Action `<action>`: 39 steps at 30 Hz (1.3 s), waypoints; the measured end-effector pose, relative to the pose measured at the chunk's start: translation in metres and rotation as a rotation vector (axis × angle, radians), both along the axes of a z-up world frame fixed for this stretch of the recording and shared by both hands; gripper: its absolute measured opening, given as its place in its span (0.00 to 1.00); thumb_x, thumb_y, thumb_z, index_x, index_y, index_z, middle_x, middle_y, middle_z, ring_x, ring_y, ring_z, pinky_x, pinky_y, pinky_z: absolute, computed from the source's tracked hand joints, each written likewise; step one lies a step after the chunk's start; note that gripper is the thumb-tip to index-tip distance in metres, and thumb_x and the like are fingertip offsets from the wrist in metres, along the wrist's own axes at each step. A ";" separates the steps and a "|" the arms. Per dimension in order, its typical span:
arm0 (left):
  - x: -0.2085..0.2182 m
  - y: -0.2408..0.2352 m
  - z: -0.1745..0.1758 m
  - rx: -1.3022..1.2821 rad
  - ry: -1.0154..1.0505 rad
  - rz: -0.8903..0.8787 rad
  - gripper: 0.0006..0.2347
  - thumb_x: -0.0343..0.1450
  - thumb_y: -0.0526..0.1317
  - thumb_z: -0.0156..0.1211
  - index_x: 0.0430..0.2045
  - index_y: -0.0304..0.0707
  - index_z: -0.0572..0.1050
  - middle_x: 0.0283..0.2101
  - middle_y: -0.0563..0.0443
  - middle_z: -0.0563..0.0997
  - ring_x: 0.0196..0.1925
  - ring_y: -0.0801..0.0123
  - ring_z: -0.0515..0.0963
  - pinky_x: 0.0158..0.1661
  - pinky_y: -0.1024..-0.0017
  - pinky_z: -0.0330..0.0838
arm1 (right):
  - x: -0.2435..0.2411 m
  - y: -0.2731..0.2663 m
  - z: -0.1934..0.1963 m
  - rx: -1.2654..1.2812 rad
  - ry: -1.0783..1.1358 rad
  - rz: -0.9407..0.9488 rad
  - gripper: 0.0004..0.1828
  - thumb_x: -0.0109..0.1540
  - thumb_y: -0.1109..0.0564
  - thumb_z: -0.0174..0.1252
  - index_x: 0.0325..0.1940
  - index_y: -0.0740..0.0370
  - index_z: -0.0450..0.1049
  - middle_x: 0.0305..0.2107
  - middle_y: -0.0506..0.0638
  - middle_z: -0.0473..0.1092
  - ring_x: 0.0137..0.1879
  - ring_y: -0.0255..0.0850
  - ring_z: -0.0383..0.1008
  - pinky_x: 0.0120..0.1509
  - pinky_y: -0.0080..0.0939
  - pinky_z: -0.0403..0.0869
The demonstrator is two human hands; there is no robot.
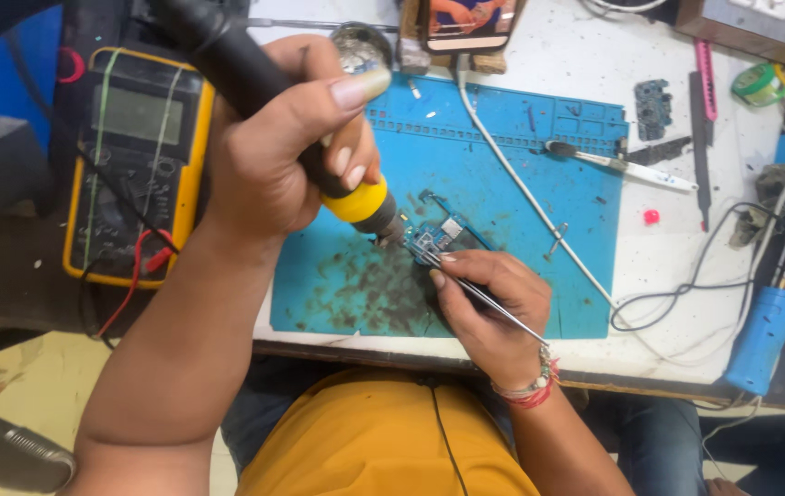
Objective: The person uses a green probe to test points on a small blue circuit board. They then use a hot air gun to heat the board while holding it with tweezers. Finally, they apply a liquid from a syringe to the board and continue to manipulate it with tweezers.
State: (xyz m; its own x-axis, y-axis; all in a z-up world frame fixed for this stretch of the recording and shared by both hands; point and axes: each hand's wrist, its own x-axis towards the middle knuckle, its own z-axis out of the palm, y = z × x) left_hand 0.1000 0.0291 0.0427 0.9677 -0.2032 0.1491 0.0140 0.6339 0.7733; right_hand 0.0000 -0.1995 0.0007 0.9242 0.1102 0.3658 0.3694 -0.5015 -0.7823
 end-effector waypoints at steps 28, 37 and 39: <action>0.001 0.000 -0.003 0.023 0.002 0.002 0.12 0.76 0.35 0.58 0.21 0.33 0.68 0.17 0.49 0.68 0.19 0.67 0.71 0.32 0.67 0.73 | 0.002 -0.003 0.002 0.033 -0.007 0.030 0.11 0.55 0.69 0.68 0.40 0.63 0.79 0.37 0.52 0.78 0.42 0.41 0.80 0.47 0.36 0.76; 0.003 -0.001 -0.006 0.022 0.012 0.005 0.11 0.76 0.35 0.57 0.22 0.33 0.68 0.17 0.49 0.68 0.19 0.67 0.71 0.31 0.67 0.73 | 0.002 -0.005 0.001 0.040 -0.005 0.038 0.12 0.55 0.69 0.68 0.41 0.63 0.79 0.37 0.52 0.78 0.42 0.41 0.80 0.47 0.36 0.76; 0.003 -0.001 -0.006 0.016 0.009 0.003 0.12 0.76 0.35 0.57 0.21 0.33 0.68 0.17 0.49 0.68 0.19 0.67 0.71 0.31 0.67 0.73 | 0.003 -0.005 0.000 0.036 -0.005 0.038 0.12 0.55 0.69 0.68 0.41 0.63 0.79 0.37 0.52 0.78 0.41 0.41 0.80 0.46 0.36 0.76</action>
